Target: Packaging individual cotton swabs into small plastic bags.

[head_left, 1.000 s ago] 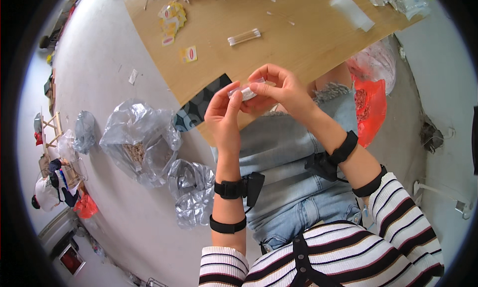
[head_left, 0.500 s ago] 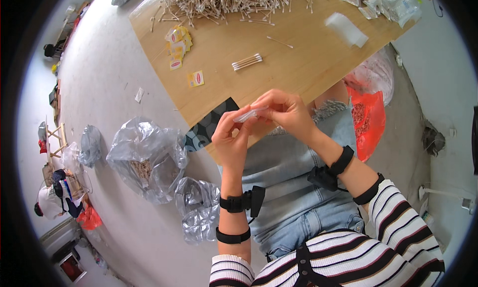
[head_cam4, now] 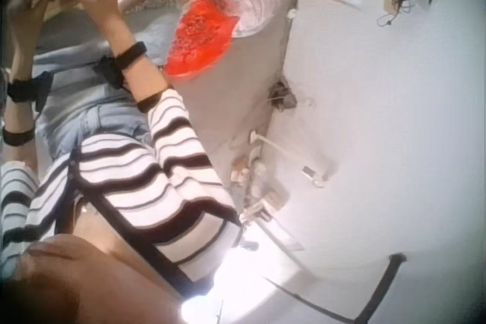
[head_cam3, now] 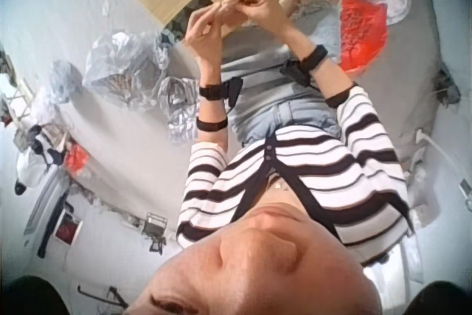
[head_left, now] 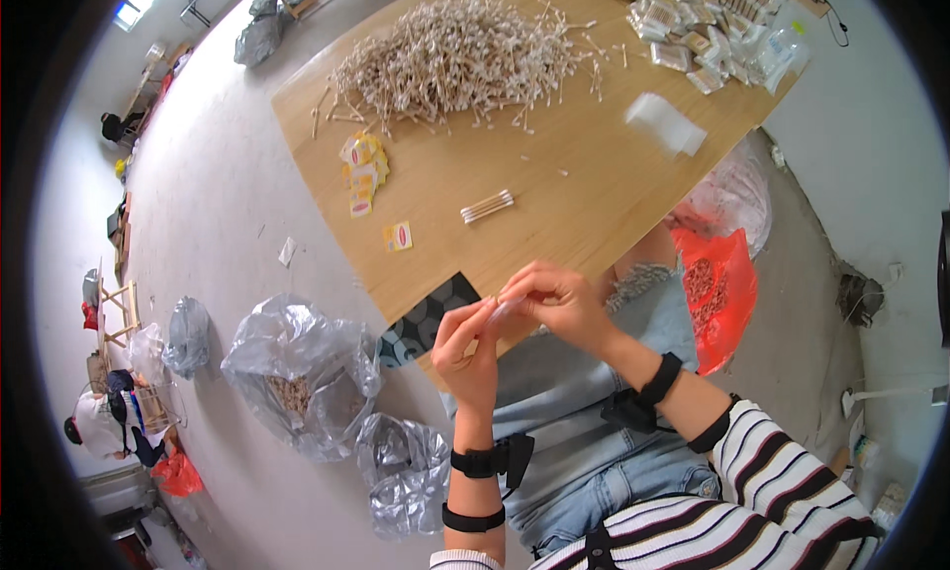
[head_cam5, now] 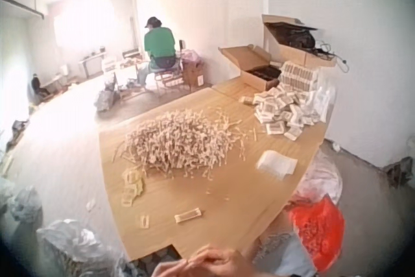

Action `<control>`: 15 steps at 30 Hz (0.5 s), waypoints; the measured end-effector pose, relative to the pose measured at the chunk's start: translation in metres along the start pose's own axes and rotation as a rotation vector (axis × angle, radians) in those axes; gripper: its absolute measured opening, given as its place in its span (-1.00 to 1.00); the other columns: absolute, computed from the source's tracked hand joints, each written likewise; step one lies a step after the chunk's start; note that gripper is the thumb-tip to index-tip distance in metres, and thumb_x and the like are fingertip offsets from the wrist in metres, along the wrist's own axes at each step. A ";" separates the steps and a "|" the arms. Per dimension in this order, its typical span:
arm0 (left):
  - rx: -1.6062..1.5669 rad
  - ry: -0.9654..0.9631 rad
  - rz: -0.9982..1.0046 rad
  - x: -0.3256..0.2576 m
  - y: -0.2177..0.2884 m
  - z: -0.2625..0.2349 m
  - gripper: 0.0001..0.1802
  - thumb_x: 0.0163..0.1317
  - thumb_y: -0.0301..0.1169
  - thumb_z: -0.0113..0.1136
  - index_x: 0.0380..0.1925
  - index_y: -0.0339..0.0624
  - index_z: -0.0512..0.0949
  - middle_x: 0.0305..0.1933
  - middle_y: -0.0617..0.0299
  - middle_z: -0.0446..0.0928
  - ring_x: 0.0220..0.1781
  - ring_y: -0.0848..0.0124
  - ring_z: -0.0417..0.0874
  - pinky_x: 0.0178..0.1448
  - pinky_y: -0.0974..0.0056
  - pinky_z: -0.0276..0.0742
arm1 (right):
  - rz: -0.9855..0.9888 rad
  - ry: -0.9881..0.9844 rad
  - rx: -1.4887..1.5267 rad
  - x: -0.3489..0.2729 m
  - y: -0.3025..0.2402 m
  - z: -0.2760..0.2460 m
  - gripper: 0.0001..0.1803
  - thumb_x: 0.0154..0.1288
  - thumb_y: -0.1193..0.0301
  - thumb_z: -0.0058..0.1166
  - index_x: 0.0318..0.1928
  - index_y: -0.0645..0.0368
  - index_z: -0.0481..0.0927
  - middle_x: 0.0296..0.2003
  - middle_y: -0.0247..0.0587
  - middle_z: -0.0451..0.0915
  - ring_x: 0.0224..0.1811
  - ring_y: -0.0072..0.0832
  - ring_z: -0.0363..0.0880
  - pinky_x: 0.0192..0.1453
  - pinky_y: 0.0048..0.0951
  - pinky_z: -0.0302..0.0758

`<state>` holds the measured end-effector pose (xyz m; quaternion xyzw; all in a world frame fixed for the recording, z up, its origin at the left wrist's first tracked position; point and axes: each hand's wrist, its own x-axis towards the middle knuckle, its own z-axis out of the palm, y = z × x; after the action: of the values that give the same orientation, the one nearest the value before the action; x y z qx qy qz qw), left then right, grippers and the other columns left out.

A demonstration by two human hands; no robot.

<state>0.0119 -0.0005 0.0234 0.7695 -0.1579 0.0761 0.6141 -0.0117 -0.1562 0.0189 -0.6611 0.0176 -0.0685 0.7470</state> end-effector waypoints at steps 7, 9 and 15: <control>0.084 0.067 0.117 0.001 0.008 -0.002 -0.88 0.15 -0.61 0.33 -0.29 -0.29 0.72 -0.31 0.16 0.63 -0.38 0.51 0.58 -0.37 0.46 0.47 | -0.052 -0.001 -0.021 0.000 -0.014 0.002 -0.91 0.25 0.61 0.14 -0.30 0.20 0.69 -0.25 -0.34 0.63 -0.25 -0.61 0.57 -0.18 -0.56 0.50; 0.060 0.024 0.049 -0.005 0.000 -0.001 -0.90 0.15 -0.60 0.33 -0.31 -0.30 0.71 -0.32 0.15 0.63 -0.37 0.50 0.58 -0.34 0.45 0.46 | -0.067 0.021 -0.105 -0.005 0.008 -0.002 -0.93 0.25 0.58 0.18 -0.27 0.23 0.70 -0.22 -0.25 0.64 -0.20 -0.55 0.60 -0.13 -0.54 0.52; -0.006 0.013 -0.109 -0.010 0.001 -0.005 -0.91 0.14 -0.55 0.37 -0.34 -0.34 0.70 -0.37 0.16 0.61 -0.38 0.49 0.56 -0.33 0.44 0.44 | -0.044 0.069 -0.140 -0.010 0.012 0.005 -0.91 0.26 0.45 0.23 -0.29 0.22 0.69 -0.33 -0.33 0.62 -0.30 -0.63 0.55 -0.24 -0.56 0.47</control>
<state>0.0024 0.0060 0.0220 0.7745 -0.1120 0.0469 0.6208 -0.0197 -0.1484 0.0073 -0.7091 0.0337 -0.1062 0.6962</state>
